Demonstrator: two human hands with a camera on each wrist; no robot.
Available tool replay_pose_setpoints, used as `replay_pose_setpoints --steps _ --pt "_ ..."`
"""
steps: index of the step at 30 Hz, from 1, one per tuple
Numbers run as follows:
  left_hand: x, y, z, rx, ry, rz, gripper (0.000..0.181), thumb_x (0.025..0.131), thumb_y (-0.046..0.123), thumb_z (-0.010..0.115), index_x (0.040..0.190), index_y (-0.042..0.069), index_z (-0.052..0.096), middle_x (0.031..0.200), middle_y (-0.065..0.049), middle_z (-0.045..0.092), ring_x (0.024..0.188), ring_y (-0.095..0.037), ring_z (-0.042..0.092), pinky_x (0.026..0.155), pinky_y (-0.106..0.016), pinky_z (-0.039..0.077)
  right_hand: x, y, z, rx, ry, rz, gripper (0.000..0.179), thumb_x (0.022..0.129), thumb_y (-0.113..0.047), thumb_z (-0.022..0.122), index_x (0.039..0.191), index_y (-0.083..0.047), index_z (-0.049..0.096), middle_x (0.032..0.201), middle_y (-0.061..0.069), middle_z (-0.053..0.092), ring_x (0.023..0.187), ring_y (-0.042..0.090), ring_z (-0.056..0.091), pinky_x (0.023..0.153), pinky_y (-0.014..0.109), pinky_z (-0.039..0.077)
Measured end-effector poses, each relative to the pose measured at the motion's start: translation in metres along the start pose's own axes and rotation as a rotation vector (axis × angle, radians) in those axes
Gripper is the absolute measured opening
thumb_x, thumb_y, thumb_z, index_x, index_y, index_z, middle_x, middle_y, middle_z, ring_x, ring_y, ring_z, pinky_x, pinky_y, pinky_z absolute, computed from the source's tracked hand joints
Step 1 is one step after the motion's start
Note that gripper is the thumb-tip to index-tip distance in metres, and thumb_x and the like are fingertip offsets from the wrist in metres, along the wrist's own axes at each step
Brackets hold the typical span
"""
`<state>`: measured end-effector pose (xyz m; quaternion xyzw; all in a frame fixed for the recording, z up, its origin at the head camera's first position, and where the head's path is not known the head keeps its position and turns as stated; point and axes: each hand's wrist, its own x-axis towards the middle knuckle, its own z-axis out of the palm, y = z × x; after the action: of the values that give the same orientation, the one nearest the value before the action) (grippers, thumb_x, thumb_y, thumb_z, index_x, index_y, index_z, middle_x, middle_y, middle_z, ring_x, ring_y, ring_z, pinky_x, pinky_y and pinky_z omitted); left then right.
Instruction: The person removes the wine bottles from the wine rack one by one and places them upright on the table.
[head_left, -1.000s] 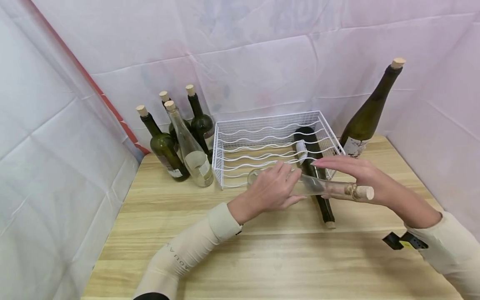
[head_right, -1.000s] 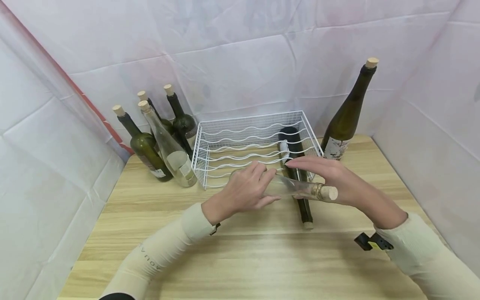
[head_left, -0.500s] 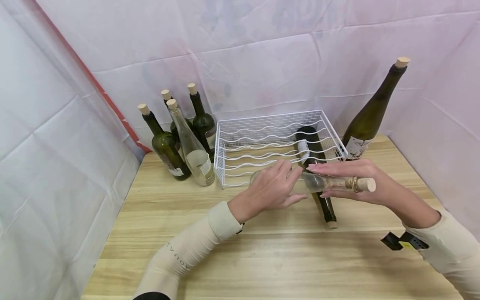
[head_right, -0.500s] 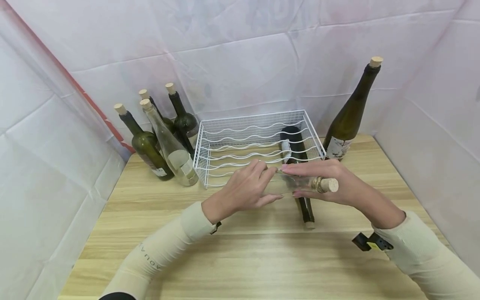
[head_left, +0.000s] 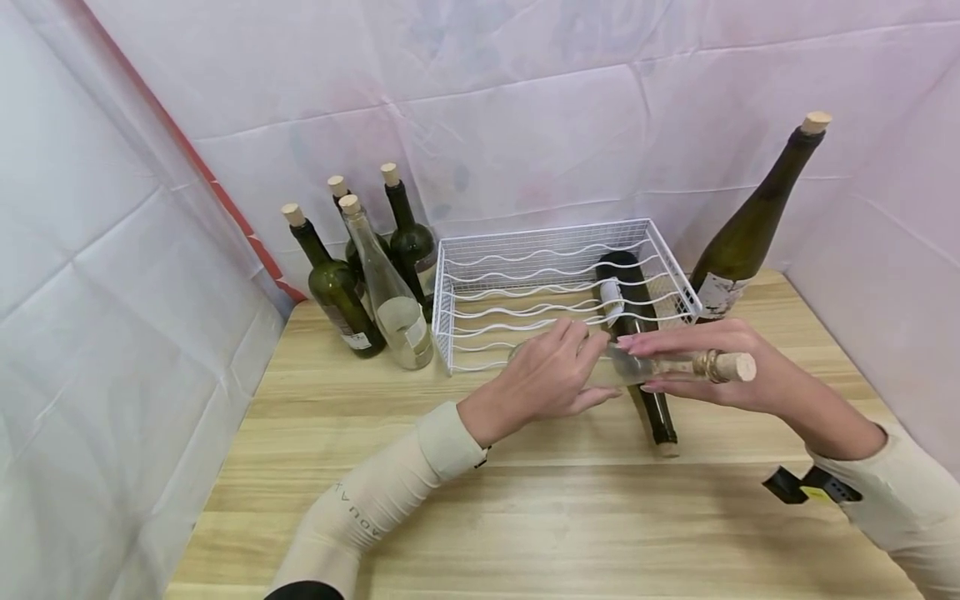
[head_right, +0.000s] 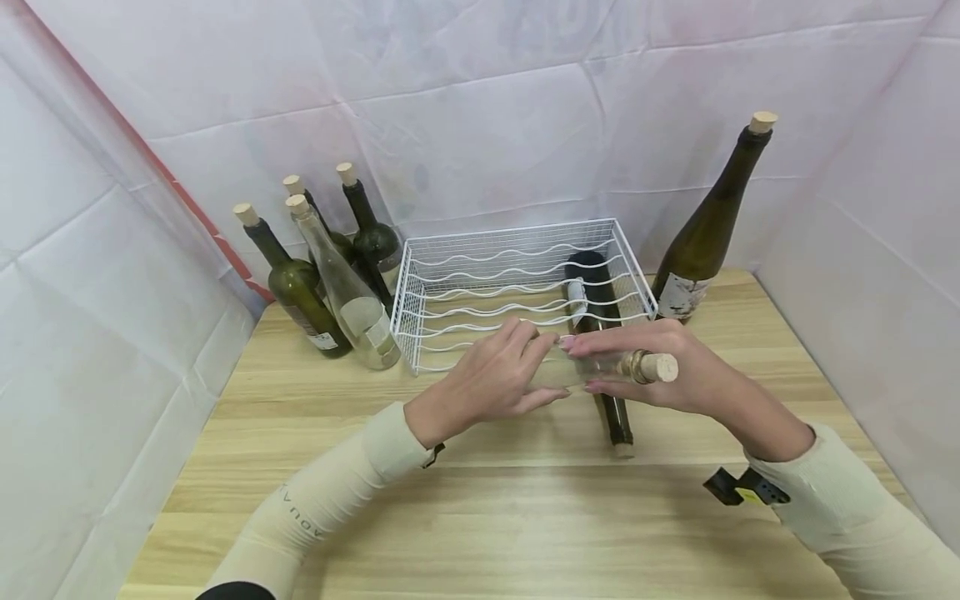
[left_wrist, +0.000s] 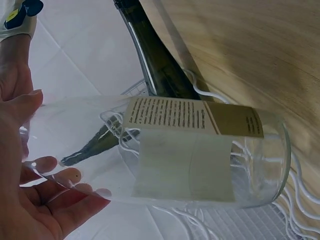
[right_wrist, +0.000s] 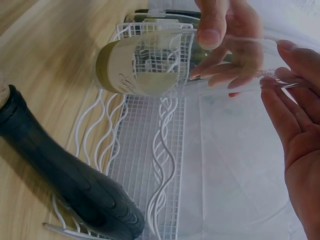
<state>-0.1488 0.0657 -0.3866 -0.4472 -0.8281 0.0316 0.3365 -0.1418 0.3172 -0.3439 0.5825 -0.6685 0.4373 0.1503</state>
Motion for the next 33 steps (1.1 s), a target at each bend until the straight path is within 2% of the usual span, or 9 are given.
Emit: replay_pose_setpoints --steps 3,7,9,12,16,19,24,28,33 --pt "0.001 0.0 -0.003 -0.02 0.01 0.0 0.072 0.094 0.07 0.058 0.128 0.007 0.066 0.098 0.0 0.067 0.087 -0.013 0.059 0.061 -0.015 0.048 -0.001 -0.003 -0.002 -0.052 -0.017 0.09 0.041 0.09 -0.028 0.08 0.12 0.001 0.074 0.13 -0.002 0.075 0.118 -0.001 0.069 0.09 0.008 0.054" --pt "0.001 0.002 -0.004 -0.041 0.01 -0.006 0.071 0.095 0.07 0.057 0.128 0.007 0.063 0.1 0.0 0.067 0.09 -0.013 0.059 0.069 -0.016 0.051 -0.002 -0.009 -0.003 -0.129 -0.043 0.226 0.045 0.079 -0.013 0.09 0.121 -0.007 0.075 0.132 -0.016 0.071 0.118 -0.007 0.067 0.089 0.008 0.055" --pt "0.0 0.003 -0.004 -0.045 0.006 -0.012 0.072 0.095 0.07 0.057 0.13 0.007 0.062 0.101 0.001 0.067 0.091 -0.012 0.059 0.071 -0.016 0.052 -0.001 -0.011 -0.004 -0.124 -0.049 0.249 0.054 0.071 0.001 0.092 0.121 -0.005 0.074 0.133 -0.017 0.07 0.12 -0.007 0.066 0.09 0.008 0.054" --pt "0.001 0.004 -0.006 -0.075 0.011 -0.023 0.074 0.094 0.069 0.059 0.133 0.006 0.06 0.106 0.0 0.069 0.093 -0.012 0.063 0.077 -0.018 0.055 0.003 -0.011 -0.004 -0.127 -0.045 0.216 0.061 0.065 0.011 0.089 0.122 -0.001 0.072 0.134 -0.014 0.07 0.121 -0.005 0.066 0.095 0.009 0.053" --pt "0.002 0.006 -0.007 -0.125 0.018 -0.027 0.08 0.094 0.067 0.061 0.139 0.002 0.056 0.116 -0.004 0.073 0.101 -0.014 0.068 0.084 -0.019 0.06 0.007 -0.011 -0.005 -0.121 -0.025 0.188 0.056 0.069 0.01 0.087 0.122 0.003 0.071 0.131 -0.011 0.071 0.118 -0.004 0.068 0.096 0.01 0.054" --pt "0.003 0.006 -0.006 -0.147 0.022 -0.027 0.086 0.094 0.068 0.06 0.145 -0.001 0.052 0.122 -0.006 0.073 0.105 -0.015 0.068 0.085 -0.019 0.061 0.009 -0.012 -0.006 -0.129 -0.009 0.195 0.051 0.074 0.006 0.087 0.122 0.004 0.069 0.131 -0.014 0.07 0.118 -0.005 0.067 0.094 0.01 0.054" --pt "0.003 0.007 -0.003 -0.206 0.071 -0.01 0.091 0.093 0.066 0.063 0.148 -0.005 0.046 0.127 -0.009 0.071 0.108 -0.016 0.069 0.085 -0.021 0.061 0.01 -0.017 -0.007 -0.134 0.006 0.22 0.047 0.081 0.003 0.082 0.125 0.007 0.065 0.134 -0.015 0.067 0.119 -0.006 0.064 0.095 0.009 0.053" --pt "0.003 0.007 -0.002 -0.263 0.116 0.032 0.093 0.091 0.062 0.069 0.149 -0.006 0.043 0.124 -0.007 0.069 0.102 -0.013 0.067 0.079 -0.02 0.06 0.01 -0.018 -0.008 -0.05 0.044 0.19 0.041 0.09 -0.002 0.077 0.124 0.015 0.061 0.133 -0.005 0.069 0.117 -0.001 0.066 0.095 0.01 0.054" --pt "0.002 0.005 -0.002 -0.305 0.127 0.079 0.091 0.092 0.057 0.071 0.149 -0.007 0.041 0.118 -0.005 0.069 0.096 -0.01 0.065 0.076 -0.017 0.058 0.009 -0.019 -0.011 0.01 0.106 0.151 0.041 0.096 -0.009 0.073 0.12 0.021 0.059 0.129 0.0 0.071 0.111 0.003 0.07 0.092 0.009 0.055"
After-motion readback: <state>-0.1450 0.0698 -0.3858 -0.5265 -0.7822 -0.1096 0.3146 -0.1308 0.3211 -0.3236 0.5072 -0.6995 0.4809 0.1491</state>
